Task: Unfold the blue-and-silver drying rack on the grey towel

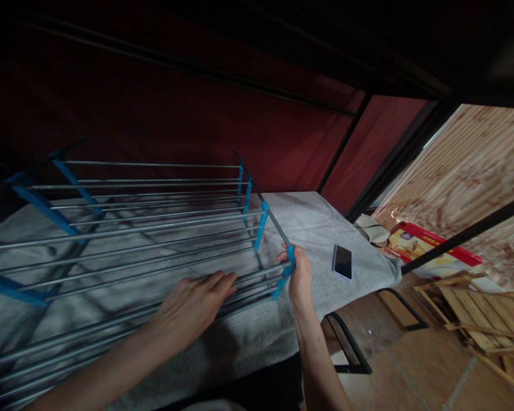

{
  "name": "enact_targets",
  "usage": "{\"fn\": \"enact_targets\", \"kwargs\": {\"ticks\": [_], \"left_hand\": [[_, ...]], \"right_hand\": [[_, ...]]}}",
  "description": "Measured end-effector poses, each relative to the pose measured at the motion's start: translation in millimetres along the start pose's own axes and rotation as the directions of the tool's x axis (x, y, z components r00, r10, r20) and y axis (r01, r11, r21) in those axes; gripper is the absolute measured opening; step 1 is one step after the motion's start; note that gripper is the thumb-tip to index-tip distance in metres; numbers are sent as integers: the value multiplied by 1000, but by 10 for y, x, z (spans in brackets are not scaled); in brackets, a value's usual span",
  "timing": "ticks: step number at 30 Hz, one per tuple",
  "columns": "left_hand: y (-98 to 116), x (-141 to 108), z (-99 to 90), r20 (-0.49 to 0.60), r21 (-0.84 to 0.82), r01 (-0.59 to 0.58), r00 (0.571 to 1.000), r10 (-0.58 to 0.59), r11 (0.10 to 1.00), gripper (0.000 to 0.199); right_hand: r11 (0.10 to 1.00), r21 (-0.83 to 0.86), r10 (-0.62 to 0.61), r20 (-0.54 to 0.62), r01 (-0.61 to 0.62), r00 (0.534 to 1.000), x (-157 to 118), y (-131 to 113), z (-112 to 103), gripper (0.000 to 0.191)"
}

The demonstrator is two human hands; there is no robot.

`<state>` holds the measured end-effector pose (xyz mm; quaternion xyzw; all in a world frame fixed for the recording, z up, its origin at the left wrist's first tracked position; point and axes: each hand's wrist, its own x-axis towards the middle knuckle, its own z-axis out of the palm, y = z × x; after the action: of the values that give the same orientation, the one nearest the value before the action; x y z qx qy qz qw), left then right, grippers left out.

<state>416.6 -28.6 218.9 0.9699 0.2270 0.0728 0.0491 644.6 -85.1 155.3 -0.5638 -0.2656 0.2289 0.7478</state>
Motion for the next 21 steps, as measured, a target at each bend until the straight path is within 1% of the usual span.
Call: {"fn": "enact_targets", "kwargs": {"ticks": [3,10,13,15,18,21], "left_hand": [[11,3,-13,5,-1,6,1000,-6,1000,21],[9,-4,7,-32,10,8,999,-8,1000,23],[37,-7,46,-85,25,12,996,-10,1000,26],[69,-35,56,-145,61,28,989,-19,998,34],[95,-175,9,-233,97,39,972,-16,995,44],[29,-471,-98,-326,51,67,944,-46,996,42]], "right_hand": [[1000,14,8,0,-8,1000,9,-1,3,43],[999,11,36,-11,-36,999,-12,2,4,44],[999,-6,37,-14,-38,999,8,6,-3,45],[999,-17,43,-9,-43,999,24,7,-29,46],[999,-26,46,23,-45,999,-7,-11,-117,44],[997,-74,20,39,-17,999,-66,-37,-214,45]]}}
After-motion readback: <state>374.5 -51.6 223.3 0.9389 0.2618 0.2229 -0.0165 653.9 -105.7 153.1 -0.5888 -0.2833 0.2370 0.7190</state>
